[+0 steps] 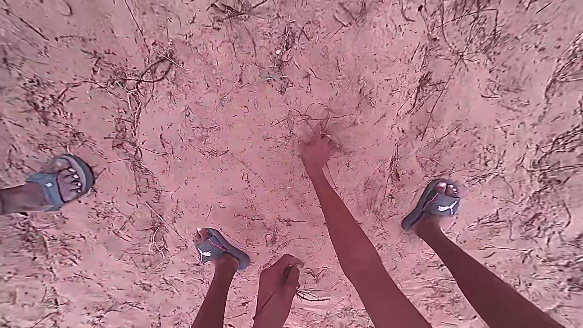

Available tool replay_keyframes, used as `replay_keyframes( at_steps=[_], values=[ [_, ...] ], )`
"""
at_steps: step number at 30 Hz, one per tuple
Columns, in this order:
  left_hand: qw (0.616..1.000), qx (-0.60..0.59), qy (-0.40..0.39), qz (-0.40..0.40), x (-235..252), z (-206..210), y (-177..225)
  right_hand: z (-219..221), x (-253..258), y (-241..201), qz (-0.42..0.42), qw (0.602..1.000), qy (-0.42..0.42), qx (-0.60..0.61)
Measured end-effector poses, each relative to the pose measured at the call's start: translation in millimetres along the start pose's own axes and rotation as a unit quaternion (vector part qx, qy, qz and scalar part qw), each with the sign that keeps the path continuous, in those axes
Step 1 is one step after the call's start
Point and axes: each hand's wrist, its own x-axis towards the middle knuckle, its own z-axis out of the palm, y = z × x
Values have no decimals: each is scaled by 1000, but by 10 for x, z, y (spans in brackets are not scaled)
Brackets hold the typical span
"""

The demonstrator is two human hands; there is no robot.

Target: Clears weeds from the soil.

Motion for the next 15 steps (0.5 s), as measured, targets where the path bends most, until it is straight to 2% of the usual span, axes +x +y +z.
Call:
replay_keyframes(
  at_steps=[2, 4, 5, 6, 7, 8, 9, 10, 11, 12, 13, 14, 15],
  values=[
    [995, 87, 34, -32, 39, -76, -19, 76, -134, 106, -147, 986, -48, -62],
    [995, 87, 35, -41, 87, -112, -11, 9, -314, 312, -284, 931, -170, -151],
    [995, 79, 36, -38, 124, -106, 11, -50, -394, 437, -326, 899, -227, -185],
    [996, 74, 38, -35, 160, -111, 43, -131, -489, 561, -336, 885, -266, -184],
    [996, 72, 41, -30, 191, -125, 68, -230, -599, 724, -314, 900, -265, -145],
    [996, 73, 49, -22, 223, -164, 77, -319, -717, 894, -251, 941, -215, -71],
    [995, 76, 57, -17, 258, -206, 74, -403, -818, 1055, -174, 978, -117, 15],
    [995, 80, 59, -20, 284, -240, 59, -485, -898, 1206, -110, 991, -23, 74],
    [994, 94, 55, -29, 303, -275, 33, -560, -980, 1356, -80, 993, 16, 81],
    [991, 116, 42, -42, 312, -313, -2, -604, -1085, 1506, -79, 995, -20, 54],
    [988, 139, 19, -65, 306, -347, -32, -619, -1194, 1645, -105, 987, -123, 2],
    [984, 155, -6, -85, 315, -355, -50, -606, -1231, 1740, -153, 958, -235, -63],
    [980, 169, -36, -100, 326, -350, -54, -574, -1228, 1793, -200, 923, -307, -114]
  ],
)
